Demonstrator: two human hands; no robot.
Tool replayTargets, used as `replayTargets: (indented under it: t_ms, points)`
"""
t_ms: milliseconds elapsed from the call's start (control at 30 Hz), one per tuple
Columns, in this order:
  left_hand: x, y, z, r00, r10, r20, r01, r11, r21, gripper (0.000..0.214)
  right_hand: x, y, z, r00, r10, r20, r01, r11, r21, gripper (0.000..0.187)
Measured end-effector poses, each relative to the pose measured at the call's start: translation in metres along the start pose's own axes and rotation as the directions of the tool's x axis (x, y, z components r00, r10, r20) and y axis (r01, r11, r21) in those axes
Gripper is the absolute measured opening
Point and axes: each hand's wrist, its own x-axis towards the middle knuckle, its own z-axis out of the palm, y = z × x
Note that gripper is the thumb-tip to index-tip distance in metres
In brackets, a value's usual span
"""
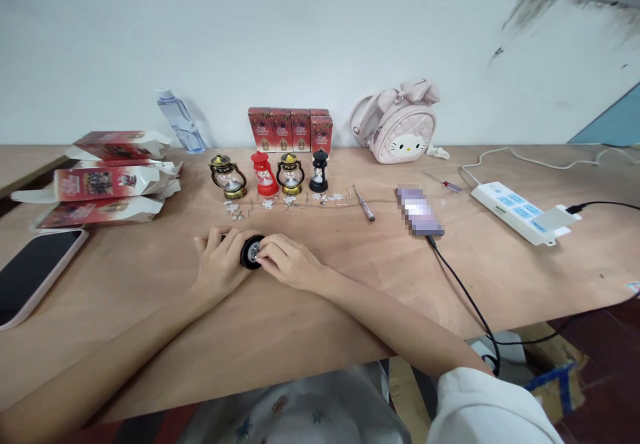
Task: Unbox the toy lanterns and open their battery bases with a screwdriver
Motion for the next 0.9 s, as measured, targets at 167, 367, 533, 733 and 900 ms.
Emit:
replayTargets:
  t_ms: [167,367,533,733,900]
  points:
    - [0.025,0.006,0.012,0.999,-0.035,0.033,0.034,0.999,0.03,0.014,0.002,0.011,0.012,0.74,0.609,-0.285,-0.413,0.746,0.523,0.009]
    - [0.06,0.016,0.03,0.998,-0.015,0.059,0.012,0.999,0.047,0.017,0.008,0.033,0.011,0.171,0.984,-0.05,-0.238,0.091,0.967,0.015]
    - [0.08,0.021,0.042,0.982,0.18,0.056,-0.186,0.975,0.12,0.018,0.009,0.043,-0.001,0.169,0.956,0.241,-0.34,-0.173,0.924,0.013]
    - [0.095,0.02,0.053,0.799,0.6,-0.024,-0.576,0.777,0.255,0.024,0.01,0.056,-0.002,0.213,0.912,0.349,-0.469,-0.218,0.856,0.022]
    - [0.107,0.012,0.05,0.662,0.749,0.023,-0.728,0.635,0.259,0.028,0.011,0.056,-0.011,0.242,0.864,0.441,-0.621,-0.211,0.755,0.026]
